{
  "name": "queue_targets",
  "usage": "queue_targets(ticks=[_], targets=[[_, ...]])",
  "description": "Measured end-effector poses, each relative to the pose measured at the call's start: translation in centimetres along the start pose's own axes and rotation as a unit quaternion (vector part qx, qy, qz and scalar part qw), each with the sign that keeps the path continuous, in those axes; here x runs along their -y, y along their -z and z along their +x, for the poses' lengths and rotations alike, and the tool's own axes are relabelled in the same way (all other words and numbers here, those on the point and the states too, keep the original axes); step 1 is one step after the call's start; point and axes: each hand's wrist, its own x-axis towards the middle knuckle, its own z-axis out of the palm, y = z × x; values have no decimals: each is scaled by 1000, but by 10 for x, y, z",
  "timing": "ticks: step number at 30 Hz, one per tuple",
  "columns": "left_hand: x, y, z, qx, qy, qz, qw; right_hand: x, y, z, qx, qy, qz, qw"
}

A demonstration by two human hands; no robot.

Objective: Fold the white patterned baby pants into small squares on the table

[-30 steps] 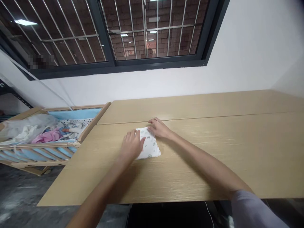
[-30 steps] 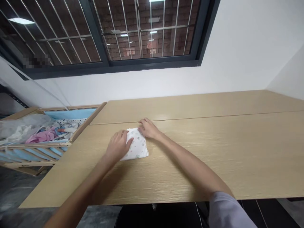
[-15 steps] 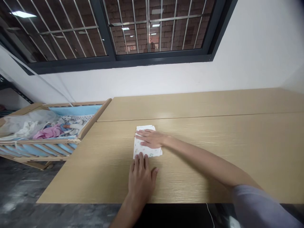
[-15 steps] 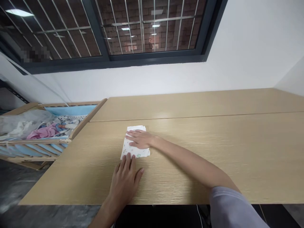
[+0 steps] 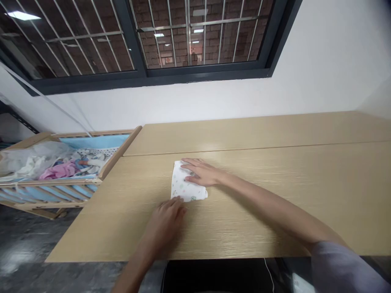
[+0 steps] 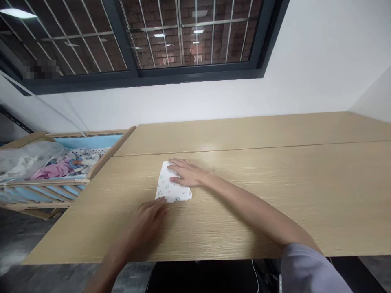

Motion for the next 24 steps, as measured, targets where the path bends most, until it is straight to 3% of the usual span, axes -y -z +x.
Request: queue_targets(ticks=[3, 6, 10, 13, 19, 24], targets=[[21, 11, 2, -14, -13, -12, 1000, 22, 10, -29, 11, 9, -18, 1000], [35, 11, 6, -24, -54, 21, 998, 35, 2, -55, 49, 30, -37, 998], [36, 7, 11, -30, -87, 51, 994, 44, -18, -80, -8, 23, -94, 995], [27, 10, 11, -26, -82, 39, 996, 54, -18, -90, -28, -3, -94, 995], [15, 31, 27, -43, -38, -45, 997, 69, 11, -85, -74, -95, 28, 992], [22, 28, 78, -42, 19, 62, 997, 42, 10, -55, -162, -174, -3, 971]])
